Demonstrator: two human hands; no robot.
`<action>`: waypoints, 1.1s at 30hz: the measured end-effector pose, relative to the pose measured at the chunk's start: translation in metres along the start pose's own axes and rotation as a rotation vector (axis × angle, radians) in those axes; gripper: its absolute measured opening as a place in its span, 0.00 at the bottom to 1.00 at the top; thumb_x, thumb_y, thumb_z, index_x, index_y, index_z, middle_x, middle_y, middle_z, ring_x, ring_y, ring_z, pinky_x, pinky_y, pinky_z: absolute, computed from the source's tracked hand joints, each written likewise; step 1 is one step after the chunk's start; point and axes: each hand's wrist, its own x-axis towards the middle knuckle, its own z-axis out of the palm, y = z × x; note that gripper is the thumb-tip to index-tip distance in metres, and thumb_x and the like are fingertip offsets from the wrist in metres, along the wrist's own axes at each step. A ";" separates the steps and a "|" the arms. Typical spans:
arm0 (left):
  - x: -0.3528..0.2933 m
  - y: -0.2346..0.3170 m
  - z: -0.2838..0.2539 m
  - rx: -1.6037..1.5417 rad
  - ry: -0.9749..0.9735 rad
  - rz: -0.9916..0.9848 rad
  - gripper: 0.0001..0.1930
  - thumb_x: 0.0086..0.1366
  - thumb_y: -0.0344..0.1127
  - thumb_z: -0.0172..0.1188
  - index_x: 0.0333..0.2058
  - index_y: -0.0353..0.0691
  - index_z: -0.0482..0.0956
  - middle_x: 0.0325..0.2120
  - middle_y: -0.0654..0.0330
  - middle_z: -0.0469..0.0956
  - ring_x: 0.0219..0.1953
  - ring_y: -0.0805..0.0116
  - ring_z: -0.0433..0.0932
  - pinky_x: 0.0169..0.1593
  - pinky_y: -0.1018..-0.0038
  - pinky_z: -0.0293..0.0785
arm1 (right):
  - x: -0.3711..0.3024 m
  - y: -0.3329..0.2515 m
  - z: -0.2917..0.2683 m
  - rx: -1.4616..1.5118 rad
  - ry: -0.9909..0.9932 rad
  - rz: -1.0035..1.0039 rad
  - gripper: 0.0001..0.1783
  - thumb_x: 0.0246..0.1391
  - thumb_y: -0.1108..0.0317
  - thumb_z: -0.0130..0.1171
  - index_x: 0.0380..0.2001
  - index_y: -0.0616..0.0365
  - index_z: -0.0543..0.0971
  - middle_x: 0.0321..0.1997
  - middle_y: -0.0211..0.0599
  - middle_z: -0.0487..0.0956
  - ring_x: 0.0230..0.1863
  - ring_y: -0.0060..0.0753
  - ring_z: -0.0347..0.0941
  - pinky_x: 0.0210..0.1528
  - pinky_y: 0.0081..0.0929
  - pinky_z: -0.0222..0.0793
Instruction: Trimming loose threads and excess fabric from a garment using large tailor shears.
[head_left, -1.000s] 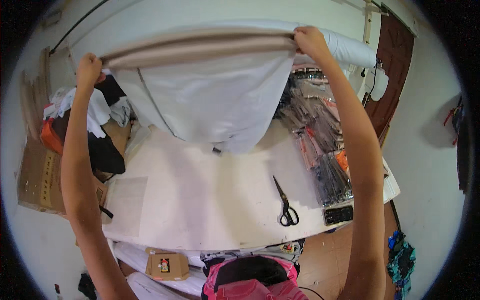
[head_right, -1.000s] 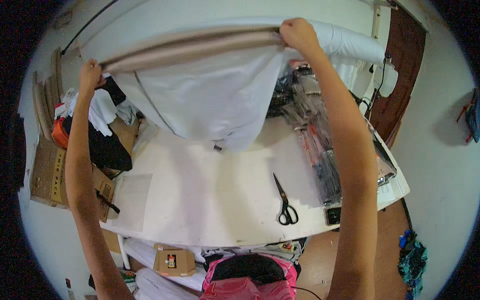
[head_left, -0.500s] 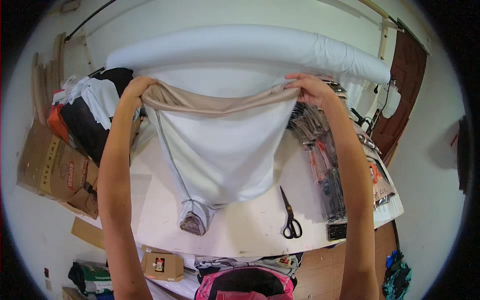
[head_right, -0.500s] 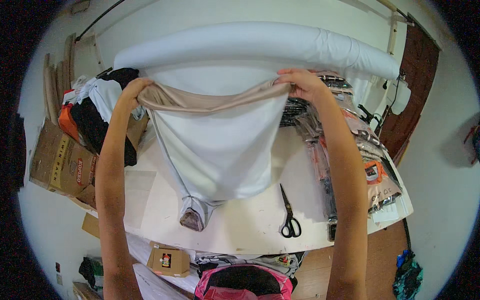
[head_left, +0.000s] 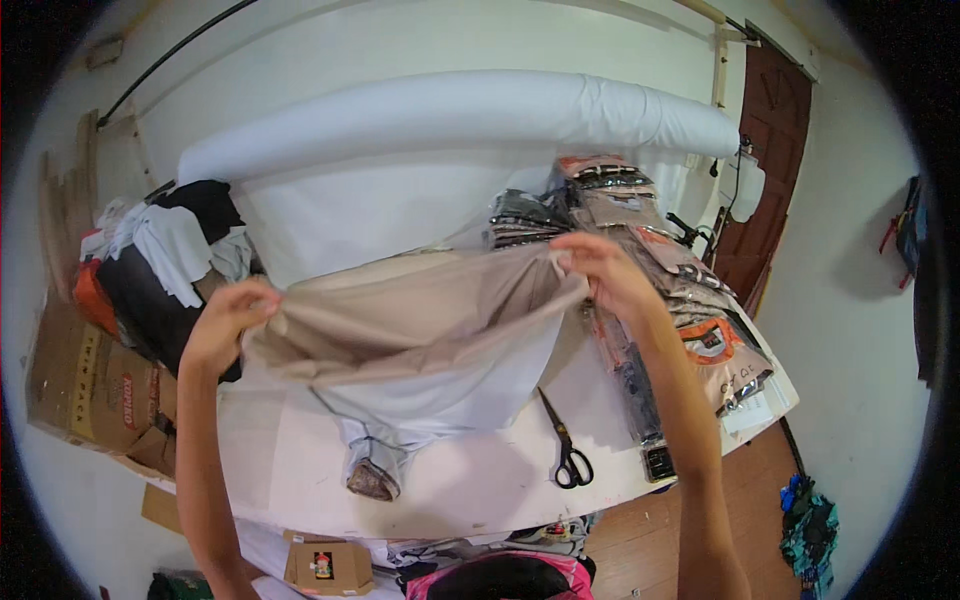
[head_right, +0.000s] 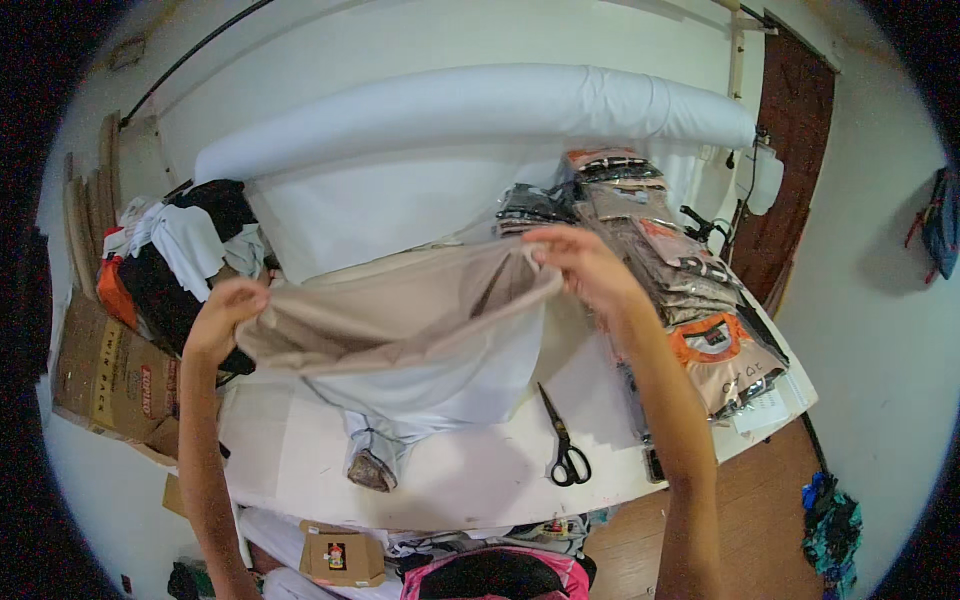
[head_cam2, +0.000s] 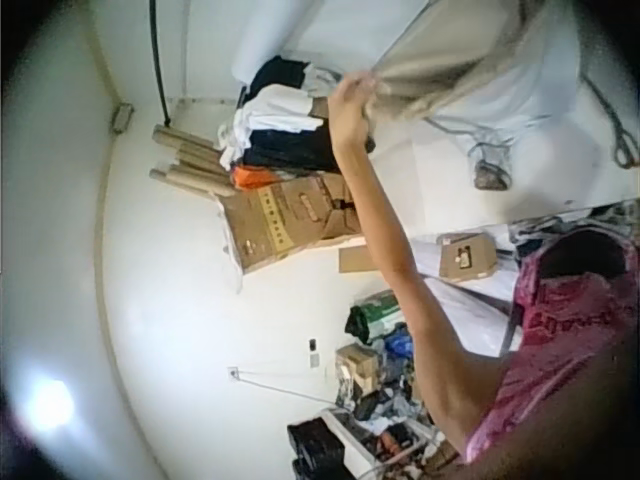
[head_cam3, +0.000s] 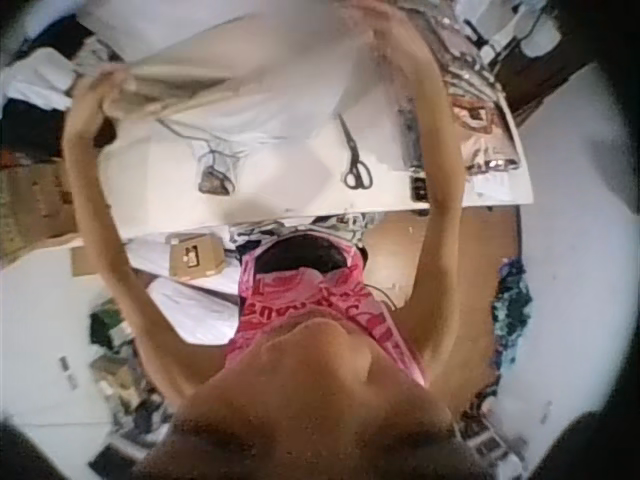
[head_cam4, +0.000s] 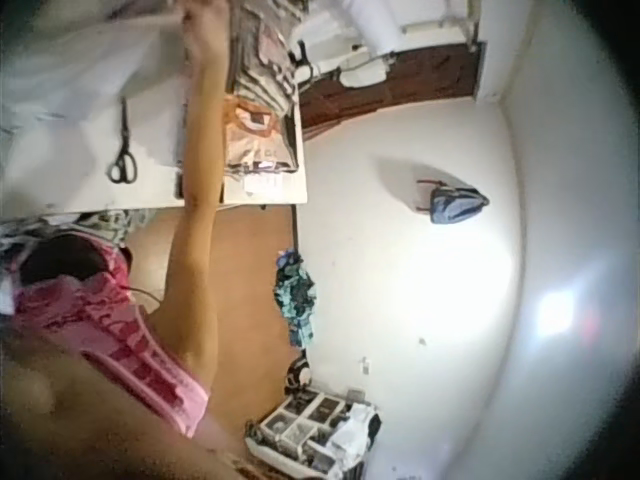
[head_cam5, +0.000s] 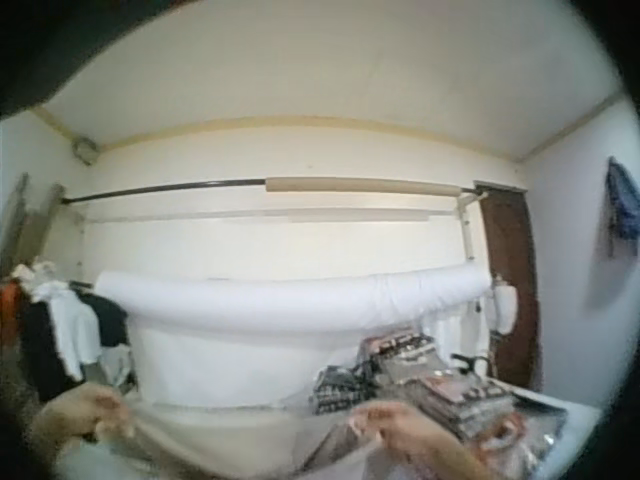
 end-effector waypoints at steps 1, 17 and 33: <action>-0.012 -0.011 0.002 -0.057 0.032 -0.023 0.06 0.53 0.27 0.60 0.31 0.35 0.76 0.30 0.66 0.74 0.35 0.77 0.70 0.42 0.82 0.65 | -0.019 0.004 0.002 -0.004 0.013 0.006 0.15 0.50 0.77 0.53 0.44 0.62 0.73 0.34 0.29 0.76 0.35 0.17 0.73 0.35 0.15 0.71; -0.136 -0.151 0.118 -0.924 0.214 -0.080 0.34 0.45 0.21 0.56 0.55 0.27 0.59 0.54 0.47 0.64 0.56 0.57 0.64 0.60 0.64 0.58 | -0.146 0.109 0.036 0.425 0.021 0.068 0.39 0.37 0.88 0.59 0.57 0.65 0.61 0.46 0.42 0.75 0.46 0.25 0.72 0.47 0.18 0.67; -0.117 -0.137 0.191 -0.863 -0.092 -0.109 0.39 0.47 0.13 0.56 0.59 0.31 0.53 0.60 0.54 0.55 0.55 0.65 0.64 0.49 0.76 0.70 | -0.157 0.156 0.096 0.524 0.166 0.175 0.39 0.30 0.83 0.61 0.53 0.70 0.64 0.52 0.47 0.70 0.53 0.33 0.67 0.56 0.25 0.59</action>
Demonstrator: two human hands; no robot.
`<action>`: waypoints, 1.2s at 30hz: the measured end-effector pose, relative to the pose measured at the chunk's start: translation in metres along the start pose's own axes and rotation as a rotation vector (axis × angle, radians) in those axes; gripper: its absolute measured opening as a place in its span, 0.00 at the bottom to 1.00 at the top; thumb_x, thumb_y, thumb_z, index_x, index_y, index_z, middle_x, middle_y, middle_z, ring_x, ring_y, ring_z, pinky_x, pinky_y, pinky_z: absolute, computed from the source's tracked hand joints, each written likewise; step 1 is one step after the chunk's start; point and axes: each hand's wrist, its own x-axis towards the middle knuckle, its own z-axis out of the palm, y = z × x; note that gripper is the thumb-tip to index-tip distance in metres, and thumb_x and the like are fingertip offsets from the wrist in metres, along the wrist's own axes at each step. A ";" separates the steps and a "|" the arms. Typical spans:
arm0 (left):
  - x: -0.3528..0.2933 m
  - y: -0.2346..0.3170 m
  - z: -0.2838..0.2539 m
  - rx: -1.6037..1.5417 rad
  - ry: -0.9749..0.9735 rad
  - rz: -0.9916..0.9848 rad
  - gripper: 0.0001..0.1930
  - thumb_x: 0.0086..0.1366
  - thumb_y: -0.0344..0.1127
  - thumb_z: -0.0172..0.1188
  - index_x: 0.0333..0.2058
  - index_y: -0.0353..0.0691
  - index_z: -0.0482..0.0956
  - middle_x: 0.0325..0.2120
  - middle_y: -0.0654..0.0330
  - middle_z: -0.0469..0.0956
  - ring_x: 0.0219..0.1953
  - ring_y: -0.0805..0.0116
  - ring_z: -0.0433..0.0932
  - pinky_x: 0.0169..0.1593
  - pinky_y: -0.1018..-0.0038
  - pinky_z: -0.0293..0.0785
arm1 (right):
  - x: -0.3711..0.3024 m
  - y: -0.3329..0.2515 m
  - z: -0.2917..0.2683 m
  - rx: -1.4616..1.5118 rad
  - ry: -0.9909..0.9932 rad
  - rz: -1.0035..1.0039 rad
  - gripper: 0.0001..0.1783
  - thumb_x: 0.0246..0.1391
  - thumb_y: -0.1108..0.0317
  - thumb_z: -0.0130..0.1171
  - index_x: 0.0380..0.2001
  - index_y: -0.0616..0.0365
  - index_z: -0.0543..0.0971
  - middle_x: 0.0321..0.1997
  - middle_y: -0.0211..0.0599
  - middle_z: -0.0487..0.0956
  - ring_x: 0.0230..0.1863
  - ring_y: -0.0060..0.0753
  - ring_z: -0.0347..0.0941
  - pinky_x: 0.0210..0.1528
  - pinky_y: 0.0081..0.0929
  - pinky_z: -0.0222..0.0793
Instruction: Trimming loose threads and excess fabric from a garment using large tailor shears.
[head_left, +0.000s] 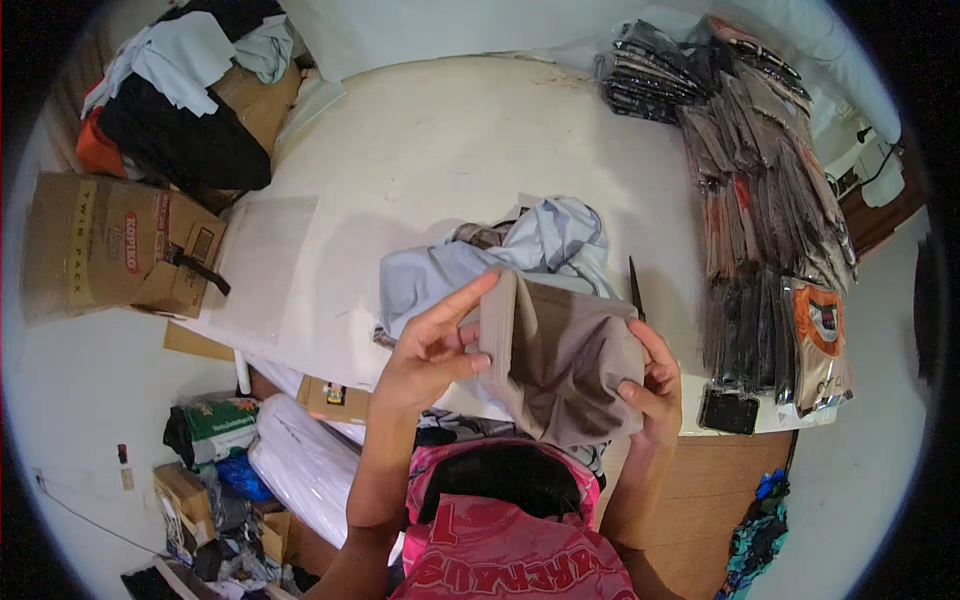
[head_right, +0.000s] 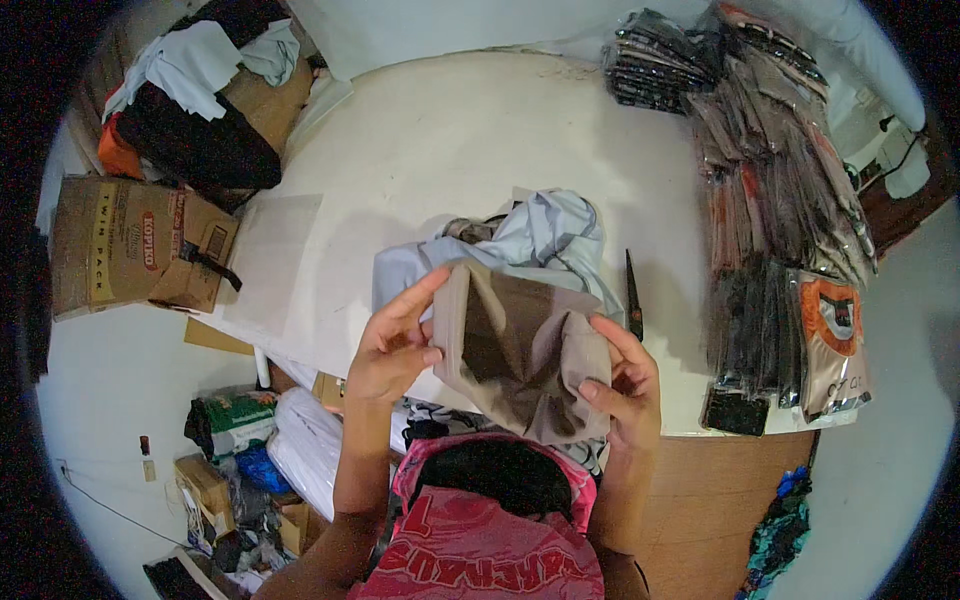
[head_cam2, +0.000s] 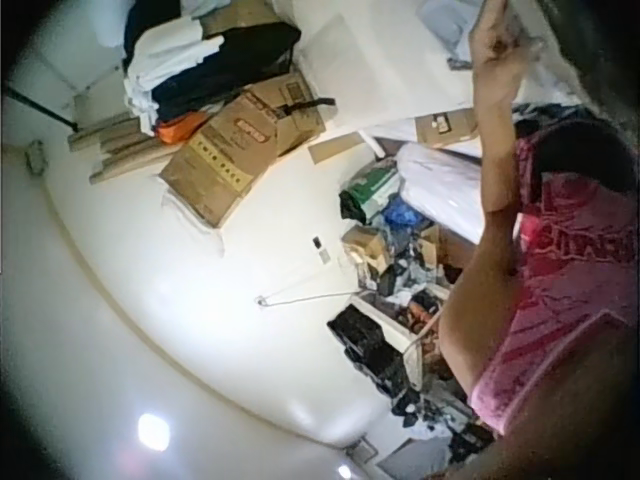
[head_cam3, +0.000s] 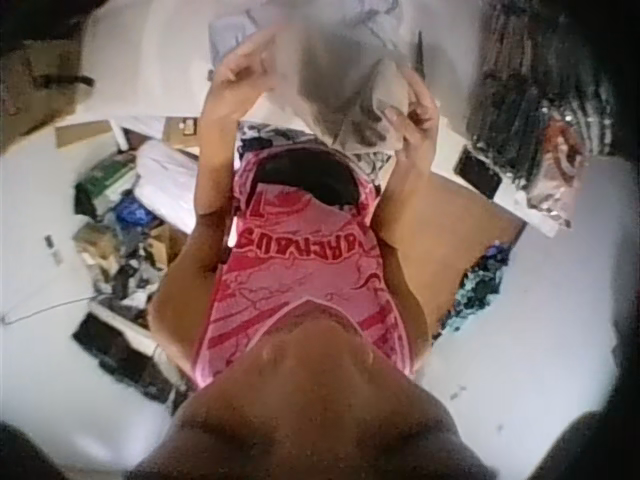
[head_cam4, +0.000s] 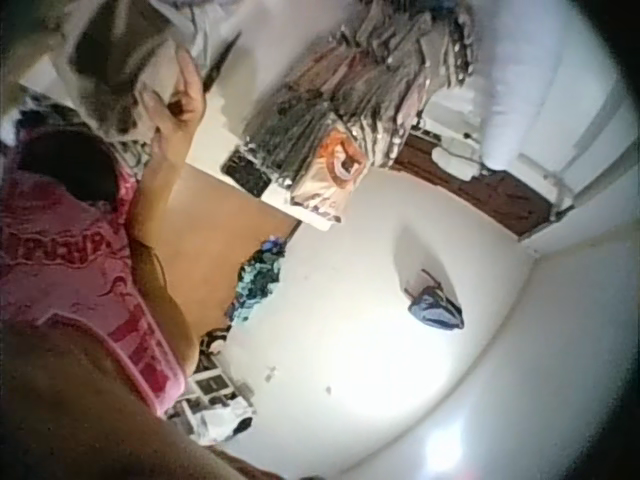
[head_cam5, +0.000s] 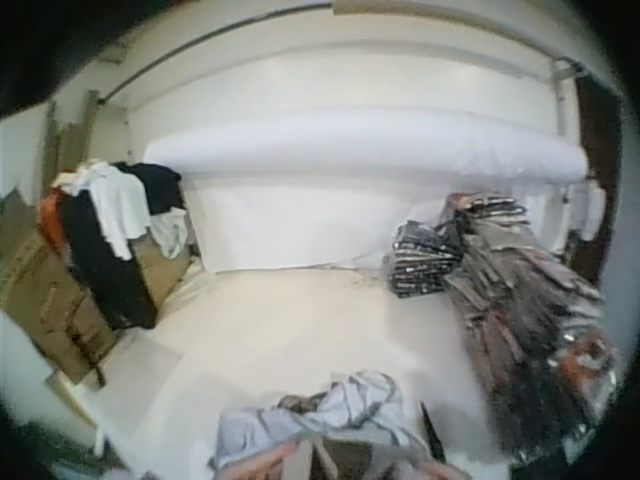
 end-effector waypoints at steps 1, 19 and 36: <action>0.000 -0.001 0.000 -0.014 0.026 0.004 0.38 0.49 0.14 0.55 0.60 0.32 0.52 0.60 0.54 0.54 0.55 0.65 0.64 0.48 0.75 0.70 | -0.001 -0.001 0.001 -0.003 0.002 0.002 0.38 0.30 0.83 0.61 0.53 0.70 0.64 0.52 0.47 0.70 0.53 0.33 0.68 0.56 0.25 0.59; 0.010 -0.011 0.027 -0.639 0.107 -0.134 0.32 0.62 0.31 0.47 0.61 0.32 0.43 0.58 0.55 0.52 0.52 0.60 0.66 0.47 0.64 0.74 | -0.008 0.022 0.047 -0.605 0.031 -0.093 0.23 0.31 0.76 0.71 0.37 0.64 0.78 0.38 0.35 0.76 0.27 0.16 0.70 0.26 0.11 0.65; -0.002 -0.022 0.055 -0.408 0.308 -0.012 0.29 0.59 0.19 0.43 0.60 0.33 0.49 0.60 0.54 0.51 0.58 0.55 0.59 0.54 0.51 0.65 | -0.014 0.047 0.041 -1.028 0.242 -0.355 0.09 0.44 0.78 0.58 0.32 0.68 0.76 0.35 0.42 0.77 0.28 0.26 0.74 0.34 0.21 0.69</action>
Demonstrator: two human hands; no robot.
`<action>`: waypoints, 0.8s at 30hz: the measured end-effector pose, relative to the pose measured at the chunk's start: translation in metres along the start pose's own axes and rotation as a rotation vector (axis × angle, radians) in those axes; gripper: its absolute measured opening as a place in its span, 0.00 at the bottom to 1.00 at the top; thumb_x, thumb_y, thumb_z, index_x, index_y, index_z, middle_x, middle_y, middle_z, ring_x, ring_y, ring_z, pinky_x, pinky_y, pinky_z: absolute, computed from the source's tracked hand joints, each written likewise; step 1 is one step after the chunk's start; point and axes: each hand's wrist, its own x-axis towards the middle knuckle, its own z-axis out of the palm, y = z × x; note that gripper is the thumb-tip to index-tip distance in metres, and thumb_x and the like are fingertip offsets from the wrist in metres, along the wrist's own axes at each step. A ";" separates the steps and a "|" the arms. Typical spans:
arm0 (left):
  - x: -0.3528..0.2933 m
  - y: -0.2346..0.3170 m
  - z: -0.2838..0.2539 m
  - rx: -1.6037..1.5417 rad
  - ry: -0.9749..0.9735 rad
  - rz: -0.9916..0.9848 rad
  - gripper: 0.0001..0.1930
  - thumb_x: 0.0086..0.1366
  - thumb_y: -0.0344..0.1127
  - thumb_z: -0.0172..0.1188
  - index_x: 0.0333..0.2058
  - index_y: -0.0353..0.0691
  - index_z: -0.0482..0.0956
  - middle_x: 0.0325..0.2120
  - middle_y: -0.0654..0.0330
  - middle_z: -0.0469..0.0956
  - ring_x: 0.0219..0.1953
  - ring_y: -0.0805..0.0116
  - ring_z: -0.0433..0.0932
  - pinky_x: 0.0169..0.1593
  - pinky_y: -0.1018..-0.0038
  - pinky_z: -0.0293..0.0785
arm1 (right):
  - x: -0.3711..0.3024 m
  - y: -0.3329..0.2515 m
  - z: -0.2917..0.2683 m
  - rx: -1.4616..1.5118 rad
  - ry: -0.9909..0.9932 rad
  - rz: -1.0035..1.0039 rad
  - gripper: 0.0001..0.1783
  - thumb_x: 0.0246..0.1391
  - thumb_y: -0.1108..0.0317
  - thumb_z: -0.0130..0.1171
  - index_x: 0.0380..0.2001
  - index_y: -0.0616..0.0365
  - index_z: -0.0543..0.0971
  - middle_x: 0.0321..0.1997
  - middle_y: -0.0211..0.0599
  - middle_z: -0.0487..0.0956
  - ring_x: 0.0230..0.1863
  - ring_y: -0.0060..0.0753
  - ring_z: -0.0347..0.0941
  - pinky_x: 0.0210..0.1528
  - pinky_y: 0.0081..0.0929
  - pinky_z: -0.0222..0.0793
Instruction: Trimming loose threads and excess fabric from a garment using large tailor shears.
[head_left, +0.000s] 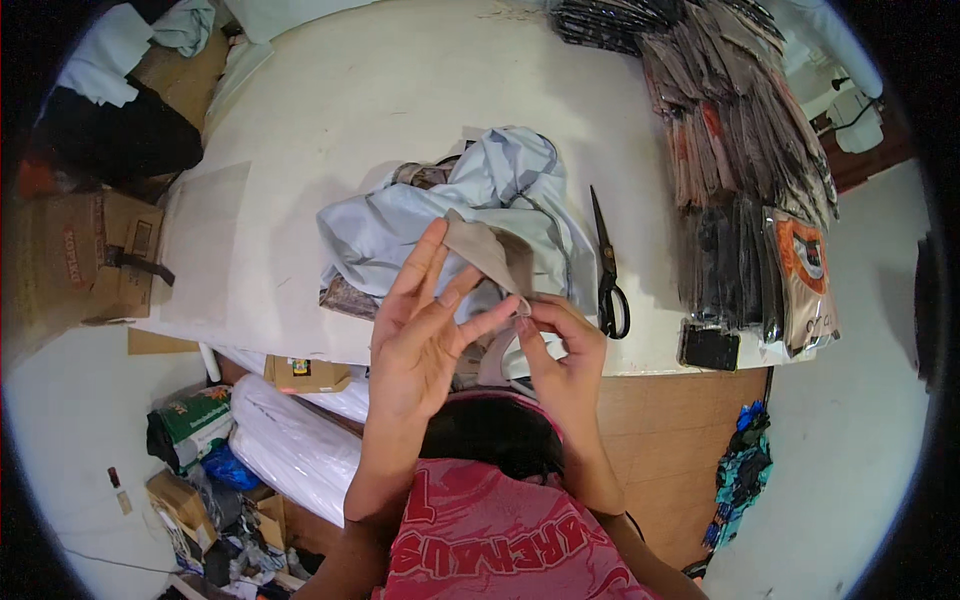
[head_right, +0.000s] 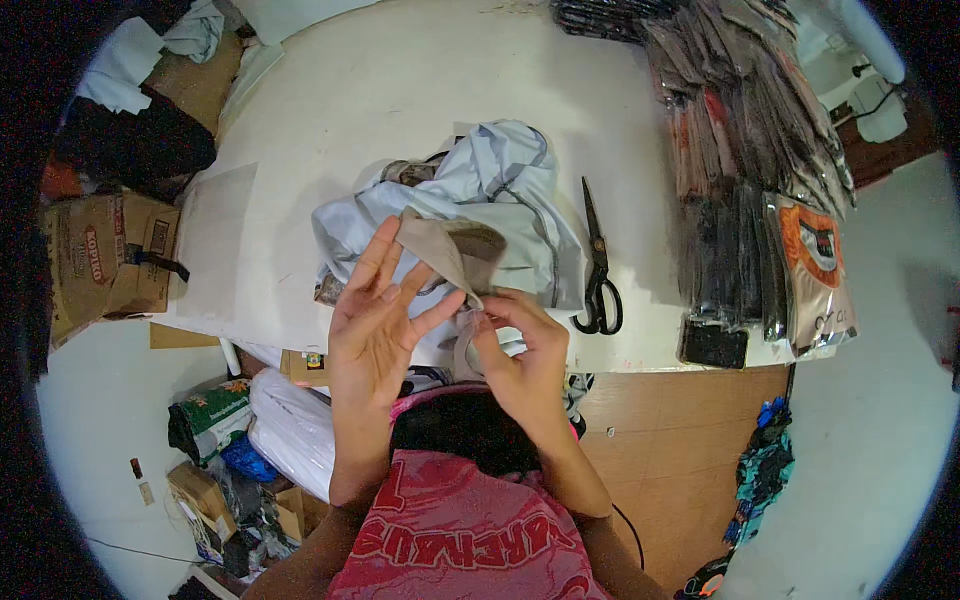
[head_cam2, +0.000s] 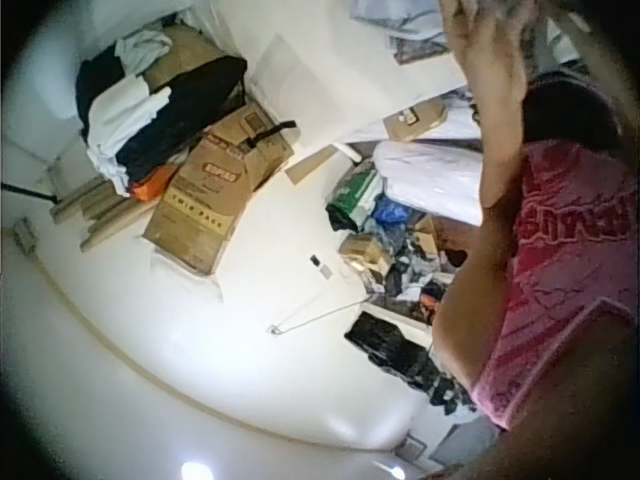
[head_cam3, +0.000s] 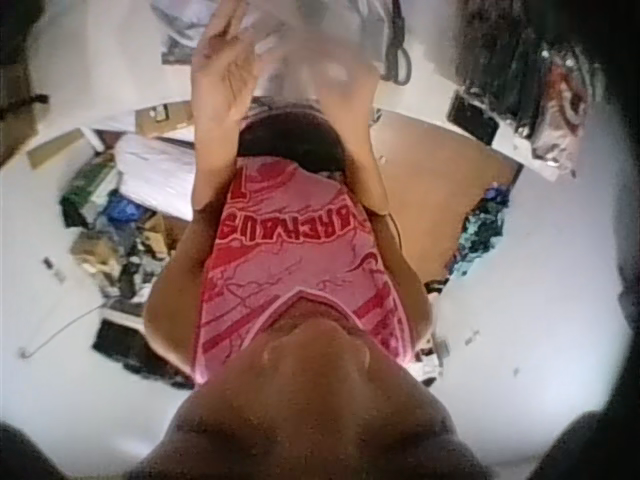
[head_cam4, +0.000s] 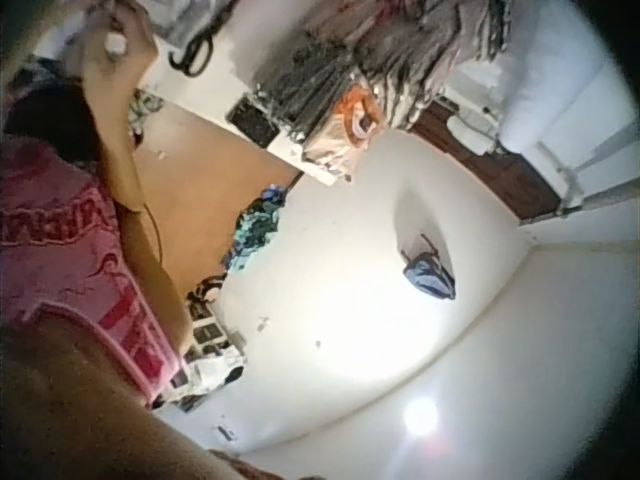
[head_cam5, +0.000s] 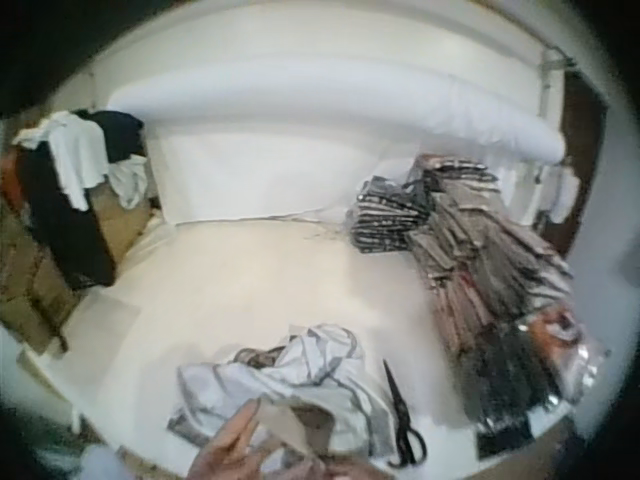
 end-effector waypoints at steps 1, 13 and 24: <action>0.001 0.001 -0.002 0.104 0.026 0.010 0.28 0.59 0.20 0.45 0.59 0.32 0.52 0.59 0.53 0.54 0.58 0.55 0.60 0.54 0.55 0.67 | -0.001 0.000 -0.002 0.312 -0.077 0.193 0.07 0.46 0.79 0.57 0.31 0.68 0.76 0.33 0.38 0.77 0.30 0.24 0.73 0.37 0.20 0.67; 0.017 0.012 -0.025 1.429 -0.491 0.225 0.15 0.51 0.30 0.63 0.38 0.36 0.74 0.42 0.52 0.72 0.48 0.58 0.70 0.57 0.64 0.57 | 0.009 0.000 -0.032 0.762 -0.507 0.501 0.06 0.52 0.75 0.48 0.25 0.64 0.73 0.24 0.30 0.71 0.18 0.20 0.70 0.21 0.13 0.63; -0.005 0.004 -0.021 0.706 -0.008 -0.072 0.13 0.64 0.32 0.51 0.21 0.39 0.64 0.25 0.67 0.74 0.24 0.86 0.61 0.27 0.86 0.56 | 0.003 0.011 -0.024 0.505 -0.347 0.219 0.08 0.40 0.81 0.53 0.28 0.63 0.73 0.27 0.30 0.73 0.26 0.16 0.65 0.27 0.14 0.59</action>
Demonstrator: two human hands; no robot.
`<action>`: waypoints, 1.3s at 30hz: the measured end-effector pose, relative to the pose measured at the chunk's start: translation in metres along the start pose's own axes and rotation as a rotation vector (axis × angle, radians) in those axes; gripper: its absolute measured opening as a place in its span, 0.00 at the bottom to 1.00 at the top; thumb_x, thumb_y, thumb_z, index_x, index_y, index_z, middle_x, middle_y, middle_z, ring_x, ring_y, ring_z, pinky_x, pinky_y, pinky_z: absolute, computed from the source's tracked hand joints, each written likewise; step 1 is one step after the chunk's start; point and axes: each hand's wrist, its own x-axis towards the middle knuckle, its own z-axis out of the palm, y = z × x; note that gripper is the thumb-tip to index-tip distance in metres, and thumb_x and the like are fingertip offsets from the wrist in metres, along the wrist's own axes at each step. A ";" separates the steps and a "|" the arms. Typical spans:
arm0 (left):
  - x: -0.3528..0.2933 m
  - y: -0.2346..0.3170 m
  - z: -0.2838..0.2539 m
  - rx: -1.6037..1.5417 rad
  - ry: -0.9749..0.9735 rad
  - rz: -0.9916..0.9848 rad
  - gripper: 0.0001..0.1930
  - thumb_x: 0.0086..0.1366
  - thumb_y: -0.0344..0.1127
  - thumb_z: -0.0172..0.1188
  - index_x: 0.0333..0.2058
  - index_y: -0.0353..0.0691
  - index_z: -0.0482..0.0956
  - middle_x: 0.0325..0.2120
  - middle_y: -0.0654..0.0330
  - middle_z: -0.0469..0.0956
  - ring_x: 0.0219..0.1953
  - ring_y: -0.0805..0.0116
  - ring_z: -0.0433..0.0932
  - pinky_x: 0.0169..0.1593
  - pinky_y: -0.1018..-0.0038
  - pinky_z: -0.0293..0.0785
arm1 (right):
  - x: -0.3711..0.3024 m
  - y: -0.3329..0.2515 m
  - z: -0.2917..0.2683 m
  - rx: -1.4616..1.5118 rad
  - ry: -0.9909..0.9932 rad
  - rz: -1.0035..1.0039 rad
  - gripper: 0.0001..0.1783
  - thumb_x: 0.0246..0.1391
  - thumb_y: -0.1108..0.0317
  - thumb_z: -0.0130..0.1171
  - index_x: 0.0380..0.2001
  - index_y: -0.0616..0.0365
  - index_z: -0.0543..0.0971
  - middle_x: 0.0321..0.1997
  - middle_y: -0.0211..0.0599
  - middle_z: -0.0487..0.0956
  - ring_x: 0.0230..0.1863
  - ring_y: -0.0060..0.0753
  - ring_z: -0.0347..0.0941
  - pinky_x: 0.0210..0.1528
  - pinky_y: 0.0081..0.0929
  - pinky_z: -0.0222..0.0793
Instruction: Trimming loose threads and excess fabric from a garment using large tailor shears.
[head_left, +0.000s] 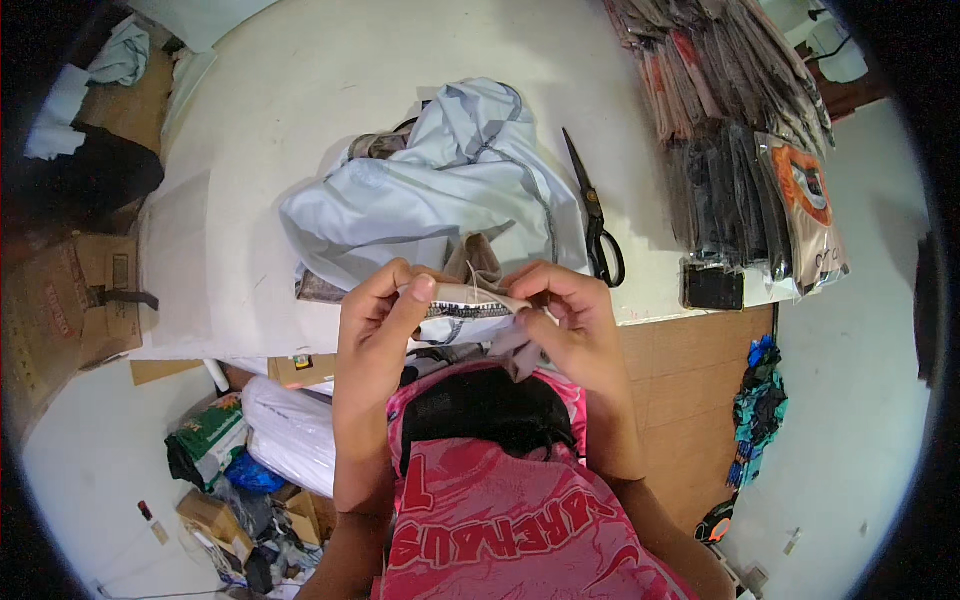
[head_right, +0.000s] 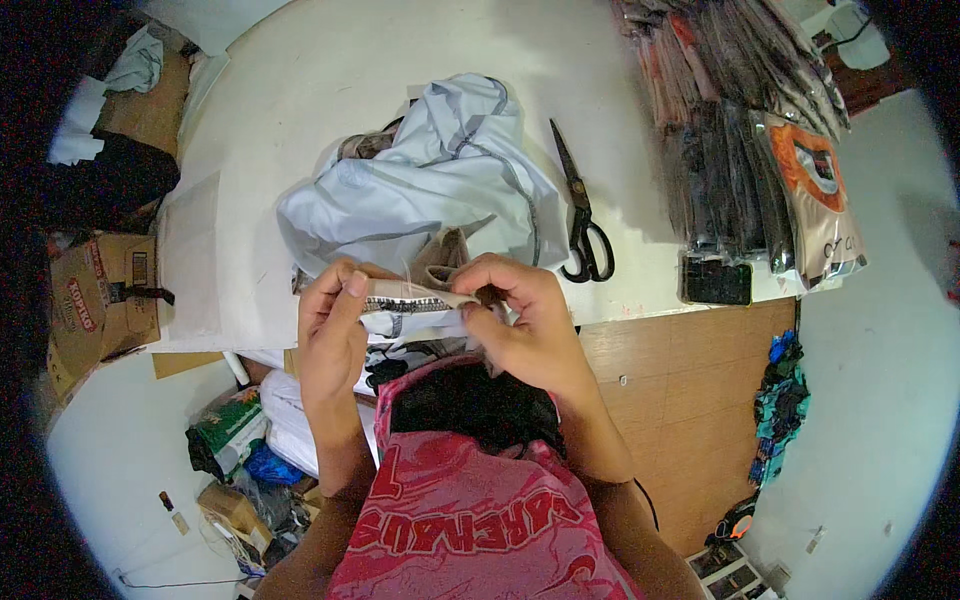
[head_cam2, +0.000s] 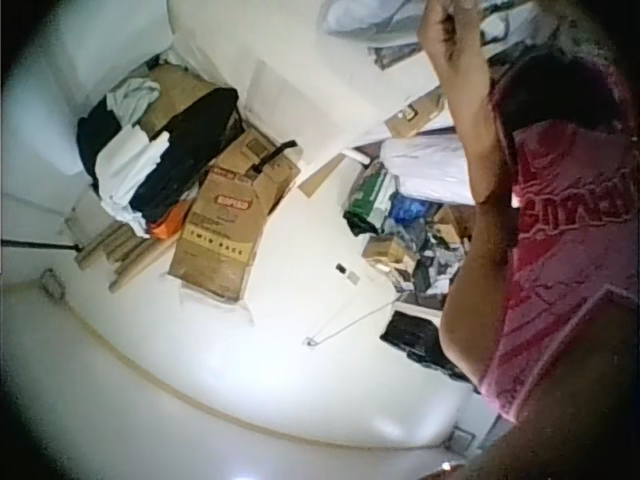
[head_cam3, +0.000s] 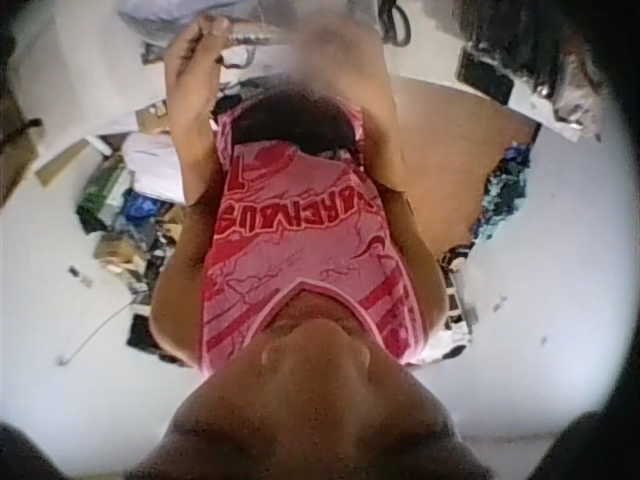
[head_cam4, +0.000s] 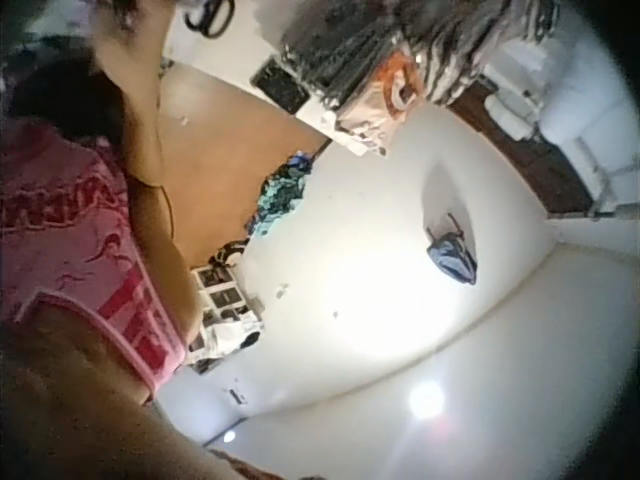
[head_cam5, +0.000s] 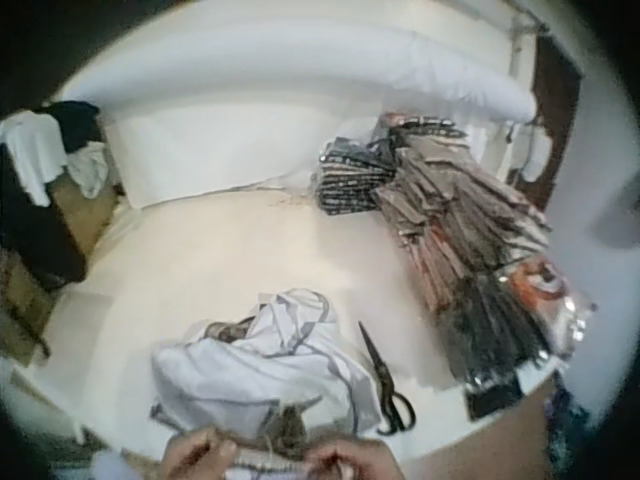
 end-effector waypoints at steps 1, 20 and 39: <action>-0.002 0.003 0.007 -0.049 0.059 -0.040 0.14 0.64 0.33 0.52 0.20 0.40 0.63 0.21 0.70 0.70 0.22 0.87 0.59 0.26 0.86 0.53 | 0.000 -0.002 0.002 0.064 0.031 0.040 0.09 0.39 0.81 0.53 0.29 0.63 0.73 0.27 0.30 0.73 0.27 0.16 0.65 0.29 0.14 0.60; -0.003 -0.004 0.009 -0.071 -0.004 -0.057 0.14 0.62 0.34 0.55 0.19 0.40 0.64 0.17 0.75 0.57 0.21 0.86 0.52 0.24 0.84 0.46 | 0.016 -0.013 0.014 0.212 0.214 -0.153 0.07 0.43 0.81 0.60 0.31 0.66 0.79 0.34 0.41 0.77 0.36 0.27 0.71 0.40 0.20 0.66; 0.006 -0.011 0.008 -0.219 0.051 -0.097 0.12 0.62 0.32 0.55 0.19 0.38 0.68 0.15 0.76 0.58 0.21 0.87 0.53 0.24 0.84 0.46 | -0.009 -0.033 -0.011 -0.513 0.494 -0.364 0.14 0.36 0.81 0.63 0.32 0.63 0.79 0.42 0.40 0.75 0.45 0.35 0.69 0.46 0.30 0.66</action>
